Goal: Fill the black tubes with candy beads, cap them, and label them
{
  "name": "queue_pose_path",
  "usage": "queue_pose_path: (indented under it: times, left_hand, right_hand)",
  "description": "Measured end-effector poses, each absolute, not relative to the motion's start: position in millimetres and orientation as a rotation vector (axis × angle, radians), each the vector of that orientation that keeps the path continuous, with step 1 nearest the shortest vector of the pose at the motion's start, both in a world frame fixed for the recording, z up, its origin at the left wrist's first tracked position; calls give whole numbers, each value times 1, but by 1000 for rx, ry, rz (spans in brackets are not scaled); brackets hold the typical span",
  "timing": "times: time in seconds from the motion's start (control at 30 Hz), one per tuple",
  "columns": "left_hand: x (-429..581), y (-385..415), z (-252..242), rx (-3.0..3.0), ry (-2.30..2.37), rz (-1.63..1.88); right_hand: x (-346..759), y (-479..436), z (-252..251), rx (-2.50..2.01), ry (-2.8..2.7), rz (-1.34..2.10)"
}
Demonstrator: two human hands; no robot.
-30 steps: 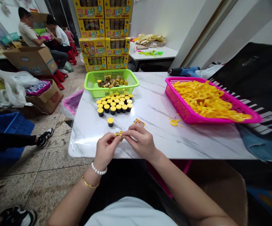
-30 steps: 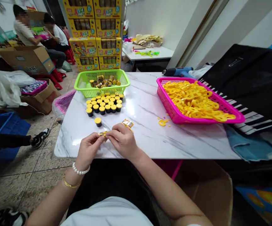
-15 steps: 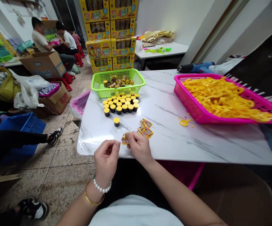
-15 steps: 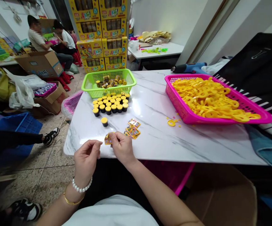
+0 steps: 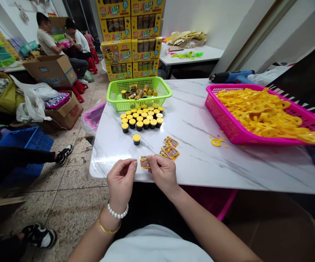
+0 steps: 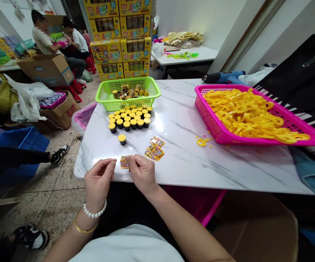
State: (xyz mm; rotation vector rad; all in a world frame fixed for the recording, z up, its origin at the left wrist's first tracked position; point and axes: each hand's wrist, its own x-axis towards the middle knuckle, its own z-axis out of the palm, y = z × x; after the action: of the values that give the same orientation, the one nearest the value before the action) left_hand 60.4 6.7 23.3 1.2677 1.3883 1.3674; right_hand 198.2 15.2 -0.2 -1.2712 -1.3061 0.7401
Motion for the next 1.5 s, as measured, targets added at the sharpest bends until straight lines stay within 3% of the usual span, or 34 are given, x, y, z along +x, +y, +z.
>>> queue_pose_path:
  times: [0.73,1.03,1.17,1.33,1.5]
  left_hand:
    - [34,20,25,701,1214,1166]
    - [16,37,25,530,1129,1135]
    - [11,54,33,367,1043,1057]
    - [17,72,44,201,998,1059]
    - [35,84,46,130,939,1055]
  right_hand:
    - [190,31,4,-1076,-1932,449]
    - [207,94,39,-1414,-2253,-9]
    - [215,118,24,-1289,-2226,423]
    - [227,122,16,-911,-1400,1269]
    - [231,114,28,-752,-1212,1501]
